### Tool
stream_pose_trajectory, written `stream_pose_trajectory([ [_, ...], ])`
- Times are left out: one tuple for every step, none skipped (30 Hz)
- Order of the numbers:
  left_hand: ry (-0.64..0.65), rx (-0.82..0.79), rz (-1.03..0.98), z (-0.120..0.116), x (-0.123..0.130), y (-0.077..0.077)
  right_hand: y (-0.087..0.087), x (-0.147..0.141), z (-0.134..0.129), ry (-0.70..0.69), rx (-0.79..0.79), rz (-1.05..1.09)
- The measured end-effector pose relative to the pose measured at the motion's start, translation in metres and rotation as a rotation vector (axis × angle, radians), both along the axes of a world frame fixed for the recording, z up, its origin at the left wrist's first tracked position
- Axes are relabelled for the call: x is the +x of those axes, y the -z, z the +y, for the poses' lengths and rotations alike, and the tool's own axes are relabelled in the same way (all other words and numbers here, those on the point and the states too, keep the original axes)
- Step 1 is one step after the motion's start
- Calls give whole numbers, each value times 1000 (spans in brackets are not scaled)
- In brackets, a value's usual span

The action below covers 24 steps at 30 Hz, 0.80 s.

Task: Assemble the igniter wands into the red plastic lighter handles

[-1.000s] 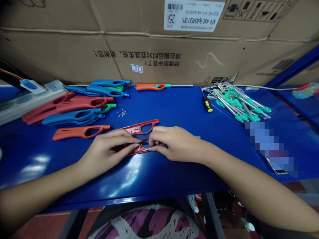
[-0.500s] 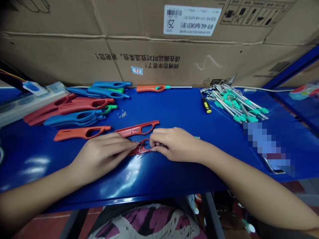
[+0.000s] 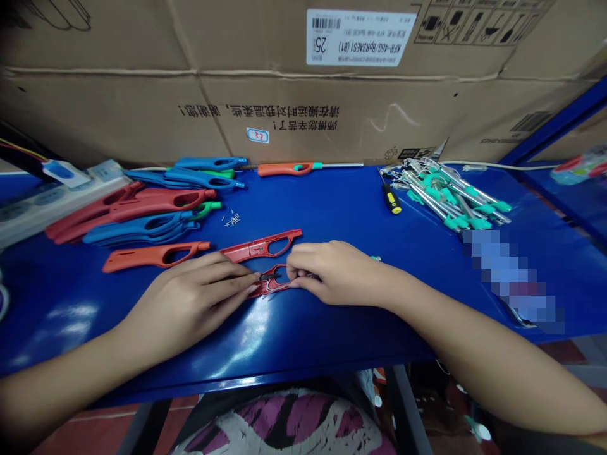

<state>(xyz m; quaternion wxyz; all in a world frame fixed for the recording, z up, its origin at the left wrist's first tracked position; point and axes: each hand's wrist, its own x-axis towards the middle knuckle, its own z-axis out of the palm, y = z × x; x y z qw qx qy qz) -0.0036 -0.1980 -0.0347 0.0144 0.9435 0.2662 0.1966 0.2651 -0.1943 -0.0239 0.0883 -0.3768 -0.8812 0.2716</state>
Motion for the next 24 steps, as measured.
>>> stream_pose_trajectory([
  [-6, 10, 21, -1, 0, -1, 0, 0, 0, 2, 3, -2],
  [-12, 21, 50, -3, 1, -1, 0, 0, 0, 3, 8, -5],
  [-17, 35, 83, -5, 2, -2, -1, 1, 0, 2, 11, -8],
  [-21, 50, 118, -7, 3, -2, -1, 1, 0, -1, 14, -9],
  [-24, 64, 152, -10, 4, -3, -2, 2, 0, -6, 14, -6],
  [-26, 73, 180, -12, 4, -4, -3, 2, 0, -15, 12, 0],
  [-28, 73, 198, -13, 5, -4, -4, 3, 0, -23, 11, 7],
  [-29, 61, 203, -14, 5, -4, -5, 4, 0, -33, 9, 16],
  [-30, 38, 195, -14, 5, -3, -6, 4, 0, -42, 10, 23],
  [-31, 4, 179, -14, 4, -3, -7, 5, 0, -51, 10, 29],
  [-30, -37, 153, -13, 4, -2, -7, 5, 0, -60, 10, 32],
  [-31, -81, 124, -11, 3, 0, -8, 5, 0, -67, 9, 32],
  [-33, -121, 94, -10, 2, 1, -8, 5, -1, -72, 7, 31],
  [-36, -155, 68, -9, 1, 3, -8, 4, -1, -76, 3, 28],
  [-38, -183, 46, -8, 0, 4, -7, 4, -1, -72, 1, 26],
  [-36, -206, 27, -7, 0, 5, -6, 3, -1, -61, 3, 27],
  [-34, -227, 12, -6, 0, 6, -5, 2, -2, -45, 8, 29],
  [-31, -246, 0, -6, 0, 7, -3, 1, -2, -28, 15, 30],
  [-26, -262, -13, -6, 0, 8, -1, -1, -2, -9, 24, 29],
  [-23, -275, -24, -6, 0, 9, 1, -2, -2, 14, 35, 23],
  [-20, -284, -36, -6, 1, 9, 3, -3, -3, 38, 44, 13],
  [-16, -293, -45, -6, 1, 10, 4, -4, -3, 63, 50, -1],
  [-10, -299, -53, -6, 2, 10, 5, -5, -3, 89, 55, -13],
  [-3, -305, -58, -6, 2, 10, 7, -6, -3, 112, 59, -22],
])
